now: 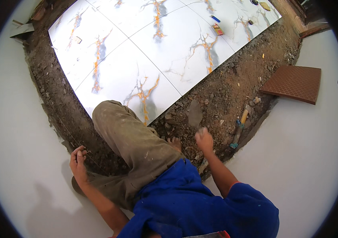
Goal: The person spreads cement on the floor using a trowel and places large white marble-patterned tiles. They adjust the tiles and continue spreading cement to prepare for additional placement.
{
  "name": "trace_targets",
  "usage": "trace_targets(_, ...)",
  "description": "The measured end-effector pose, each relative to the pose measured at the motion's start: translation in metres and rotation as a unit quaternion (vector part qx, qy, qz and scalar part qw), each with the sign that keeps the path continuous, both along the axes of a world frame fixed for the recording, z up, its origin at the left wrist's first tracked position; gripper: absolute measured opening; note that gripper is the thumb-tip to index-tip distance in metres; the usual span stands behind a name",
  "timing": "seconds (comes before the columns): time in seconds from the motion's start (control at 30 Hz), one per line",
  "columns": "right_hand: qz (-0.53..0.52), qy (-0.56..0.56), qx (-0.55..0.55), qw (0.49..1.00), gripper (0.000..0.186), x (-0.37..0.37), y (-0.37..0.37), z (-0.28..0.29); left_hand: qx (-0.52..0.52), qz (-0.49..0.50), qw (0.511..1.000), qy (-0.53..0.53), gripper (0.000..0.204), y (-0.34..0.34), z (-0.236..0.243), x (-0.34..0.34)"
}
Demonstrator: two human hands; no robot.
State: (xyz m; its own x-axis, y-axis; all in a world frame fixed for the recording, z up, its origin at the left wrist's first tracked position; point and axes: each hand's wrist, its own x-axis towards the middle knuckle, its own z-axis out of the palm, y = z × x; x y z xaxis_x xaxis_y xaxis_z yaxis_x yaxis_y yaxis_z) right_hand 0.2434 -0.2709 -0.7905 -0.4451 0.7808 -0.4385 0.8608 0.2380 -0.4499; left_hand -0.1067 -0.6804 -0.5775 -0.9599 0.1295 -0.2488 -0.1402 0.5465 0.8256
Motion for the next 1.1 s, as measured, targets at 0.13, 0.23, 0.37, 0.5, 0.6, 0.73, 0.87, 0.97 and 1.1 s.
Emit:
trace_targets(0.13, -0.45, 0.319, -0.275, 0.787, 0.021, -0.095, 0.075, -0.02, -0.001, 0.011, 1.0, -0.006, 0.037, -0.011, 0.001, 0.006)
trace_targets(0.23, -0.55, 0.416, -0.333, 0.643, 0.015, -0.168, 0.092, -0.034, -0.01, 0.024, 1.0, -0.006, 0.035, -0.02, 0.007, 0.015)
trace_targets(0.37, -0.523, 0.365, -0.404, 0.656, 0.014, -0.213, 0.007, -0.044, -0.014, 0.048, 0.999, -0.008, 0.032, -0.027, 0.024, 0.028)
trace_targets(0.5, -0.554, 0.294, -0.453, 0.633, 0.021, -0.203, -0.062, -0.047, 0.02, 0.072, 0.997, 0.001, 0.033, -0.027, 0.036, 0.034)
trace_targets(0.6, -0.516, 0.312, -0.415, 0.682, 0.021, -0.189, -0.085, -0.038, 0.035, 0.081, 0.996, 0.023, 0.034, -0.026, 0.039, 0.027)
trace_targets(0.73, -0.571, 0.201, -0.445, 0.66, 0.022, -0.176, -0.092, -0.019, 0.031, 0.082, 0.996, 0.025, 0.034, -0.028, 0.042, 0.018)
trace_targets(0.87, -0.479, 0.306, -0.348, 0.746, 0.02, -0.149, -0.057, -0.007, -0.048, 0.05, 0.997, 0.035, 0.034, -0.038, 0.055, 0.022)
trace_targets(0.97, -0.443, 0.26, -0.271, 0.814, 0.023, -0.112, -0.004, -0.001, -0.064, 0.052, 0.996, 0.042, 0.035, -0.051, 0.071, 0.031)
trace_targets(1.1, -0.494, 0.3, -0.307, 0.756, 0.024, -0.096, 0.044, 0.007, -0.093, 0.07, 0.99, 0.085, 0.035, -0.071, 0.095, 0.038)
